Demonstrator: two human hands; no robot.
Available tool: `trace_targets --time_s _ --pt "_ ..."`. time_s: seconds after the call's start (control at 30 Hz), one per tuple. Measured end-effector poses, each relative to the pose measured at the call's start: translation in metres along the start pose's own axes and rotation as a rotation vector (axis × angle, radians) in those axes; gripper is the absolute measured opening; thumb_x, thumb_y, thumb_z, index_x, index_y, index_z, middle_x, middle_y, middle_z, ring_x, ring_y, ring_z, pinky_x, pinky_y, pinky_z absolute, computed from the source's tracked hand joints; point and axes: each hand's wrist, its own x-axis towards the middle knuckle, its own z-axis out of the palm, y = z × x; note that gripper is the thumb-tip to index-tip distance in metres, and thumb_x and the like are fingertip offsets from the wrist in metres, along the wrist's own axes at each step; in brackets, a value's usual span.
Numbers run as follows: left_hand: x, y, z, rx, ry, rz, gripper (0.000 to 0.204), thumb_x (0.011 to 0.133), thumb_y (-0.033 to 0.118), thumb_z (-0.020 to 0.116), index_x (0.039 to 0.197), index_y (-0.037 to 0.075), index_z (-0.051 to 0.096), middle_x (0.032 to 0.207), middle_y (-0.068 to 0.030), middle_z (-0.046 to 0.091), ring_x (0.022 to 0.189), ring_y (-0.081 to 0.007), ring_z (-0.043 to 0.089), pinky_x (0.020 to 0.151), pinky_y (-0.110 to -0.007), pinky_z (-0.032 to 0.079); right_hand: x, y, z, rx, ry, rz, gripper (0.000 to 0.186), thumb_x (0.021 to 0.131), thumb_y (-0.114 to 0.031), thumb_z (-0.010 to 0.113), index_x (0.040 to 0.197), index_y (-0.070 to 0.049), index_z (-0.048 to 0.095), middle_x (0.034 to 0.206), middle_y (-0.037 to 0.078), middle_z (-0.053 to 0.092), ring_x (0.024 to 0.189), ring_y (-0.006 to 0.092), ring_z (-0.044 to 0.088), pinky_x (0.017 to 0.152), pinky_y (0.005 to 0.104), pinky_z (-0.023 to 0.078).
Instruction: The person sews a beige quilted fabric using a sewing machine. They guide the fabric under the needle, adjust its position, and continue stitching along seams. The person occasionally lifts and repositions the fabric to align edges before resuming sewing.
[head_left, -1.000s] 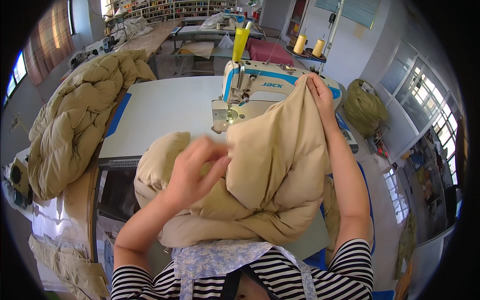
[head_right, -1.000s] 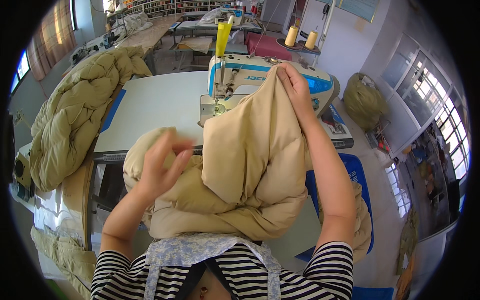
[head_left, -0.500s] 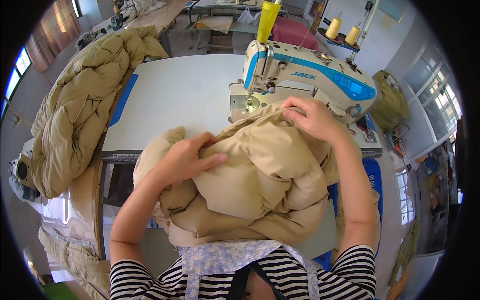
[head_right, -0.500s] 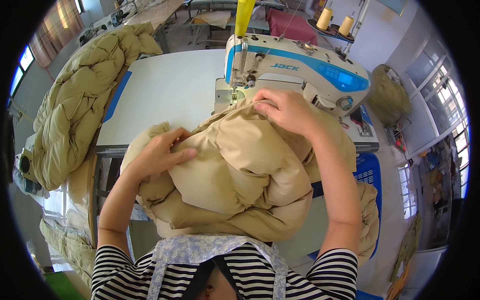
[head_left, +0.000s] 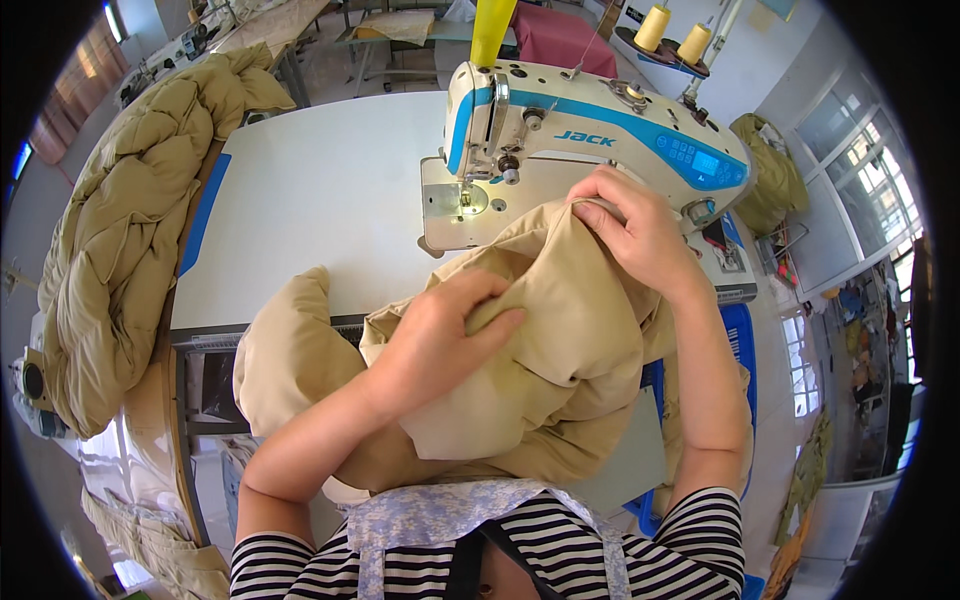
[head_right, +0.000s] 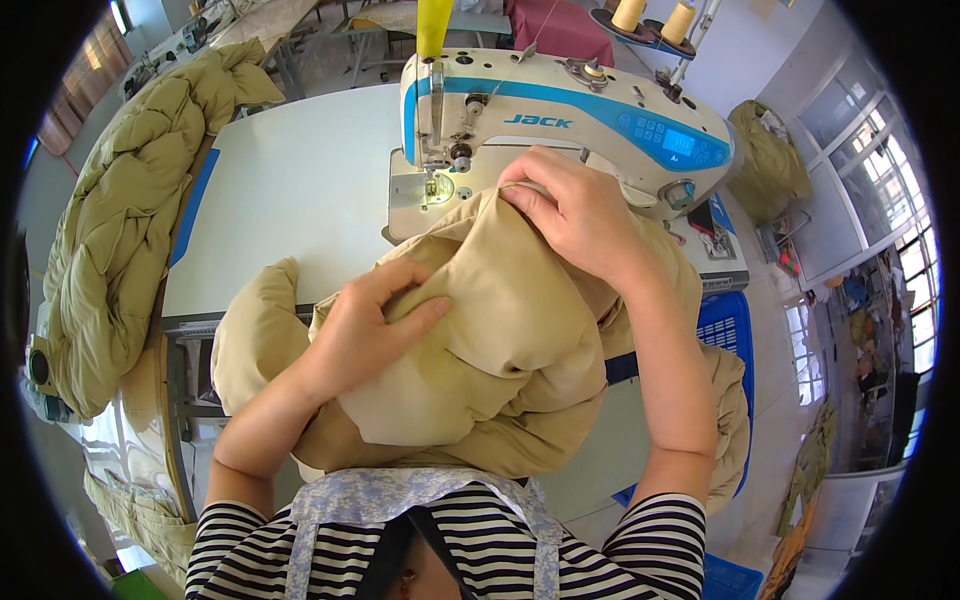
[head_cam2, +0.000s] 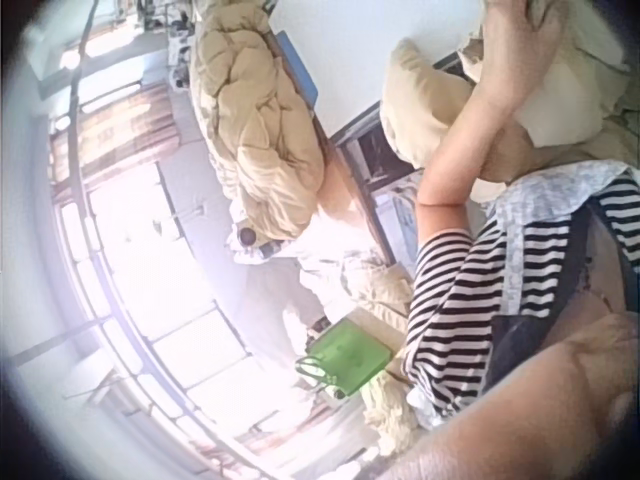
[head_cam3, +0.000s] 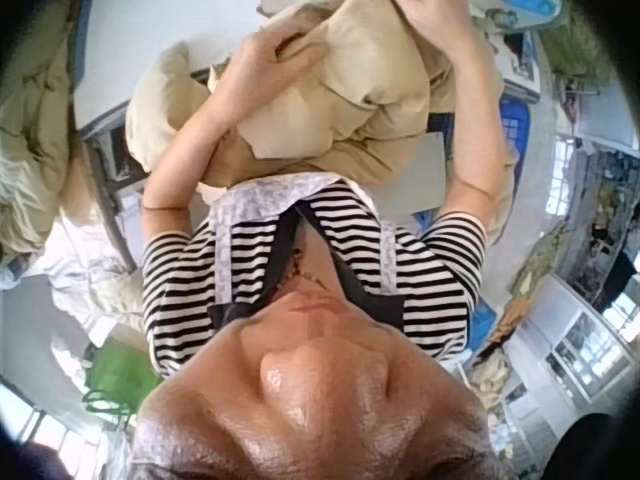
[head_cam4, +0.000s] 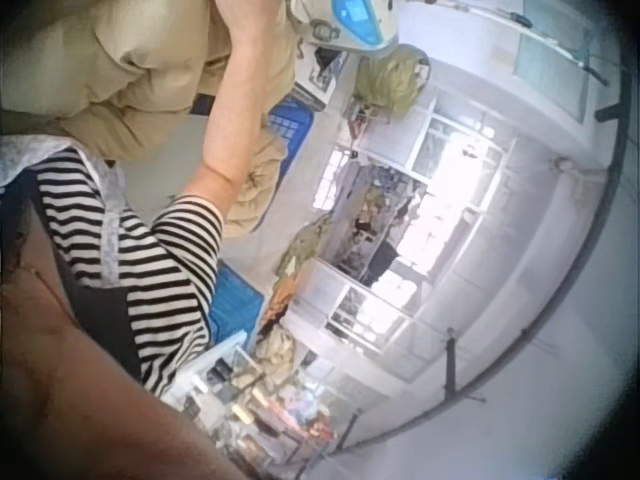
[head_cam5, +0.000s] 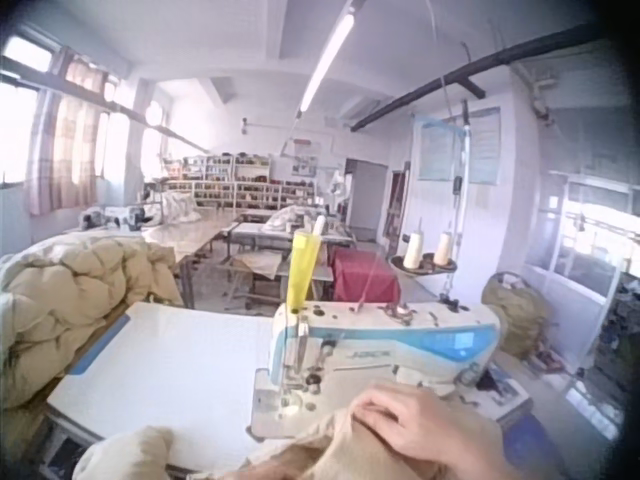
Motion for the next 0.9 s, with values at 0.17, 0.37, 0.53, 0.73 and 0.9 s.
trace_targets --time_s 0.17,0.37,0.53,0.73,0.9 --pt "0.008 -0.009 -0.008 -0.255 -0.087 -0.197 0.021 0.093 0.017 0.07 0.104 -0.001 0.066 0.093 -0.0107 0.069 0.083 -0.0184 0.064 0.079 -0.032 0.052 -0.001 -0.009 -0.001 0.085 -0.036 -0.059 0.01 0.091 -0.003 0.061 0.1 -0.004 0.066 0.099 0.008 0.063 0.094 0.0239 0.058 0.08 0.0333 0.047" --pt "0.01 -0.011 -0.002 -0.119 -0.002 -0.097 0.019 0.093 0.016 0.069 0.101 -0.001 0.067 0.09 -0.0106 0.068 0.083 -0.0179 0.064 0.079 -0.032 0.051 -0.012 -0.023 0.007 -0.05 -0.002 -0.316 0.019 0.08 -0.02 0.076 0.094 -0.01 0.068 0.101 0.0 0.065 0.095 0.0208 0.057 0.092 0.0365 0.038" --pt "0.012 -0.017 -0.002 -0.131 0.002 -0.108 0.018 0.095 0.017 0.07 0.1 0.0 0.068 0.086 -0.0012 0.065 0.081 -0.0067 0.056 0.075 -0.025 0.048 -0.009 -0.019 0.016 -0.039 -0.034 -0.198 0.018 0.08 -0.017 0.077 0.087 -0.007 0.064 0.089 0.003 0.063 0.087 0.0223 0.058 0.087 0.0359 0.041" --pt "0.034 -0.047 -0.008 -0.041 0.04 -0.239 0.02 0.097 0.019 0.065 0.1 -0.001 0.066 0.085 -0.0028 0.064 0.077 -0.0077 0.052 0.072 -0.026 0.046 0.008 -0.001 0.051 0.086 -0.065 0.178 0.017 0.091 -0.016 0.069 0.091 -0.001 0.061 0.082 0.008 0.059 0.078 0.0266 0.059 0.073 0.0355 0.047" --pt "0.063 -0.096 -0.004 0.293 0.145 -0.172 0.021 0.095 0.025 0.063 0.098 0.005 0.068 0.087 -0.0086 0.069 0.078 -0.0238 0.062 0.075 -0.034 0.049 0.032 0.047 0.106 0.055 -0.053 0.224 0.023 0.093 -0.026 0.066 0.092 -0.003 0.064 0.089 0.013 0.065 0.083 0.0314 0.064 0.075 0.0401 0.048"
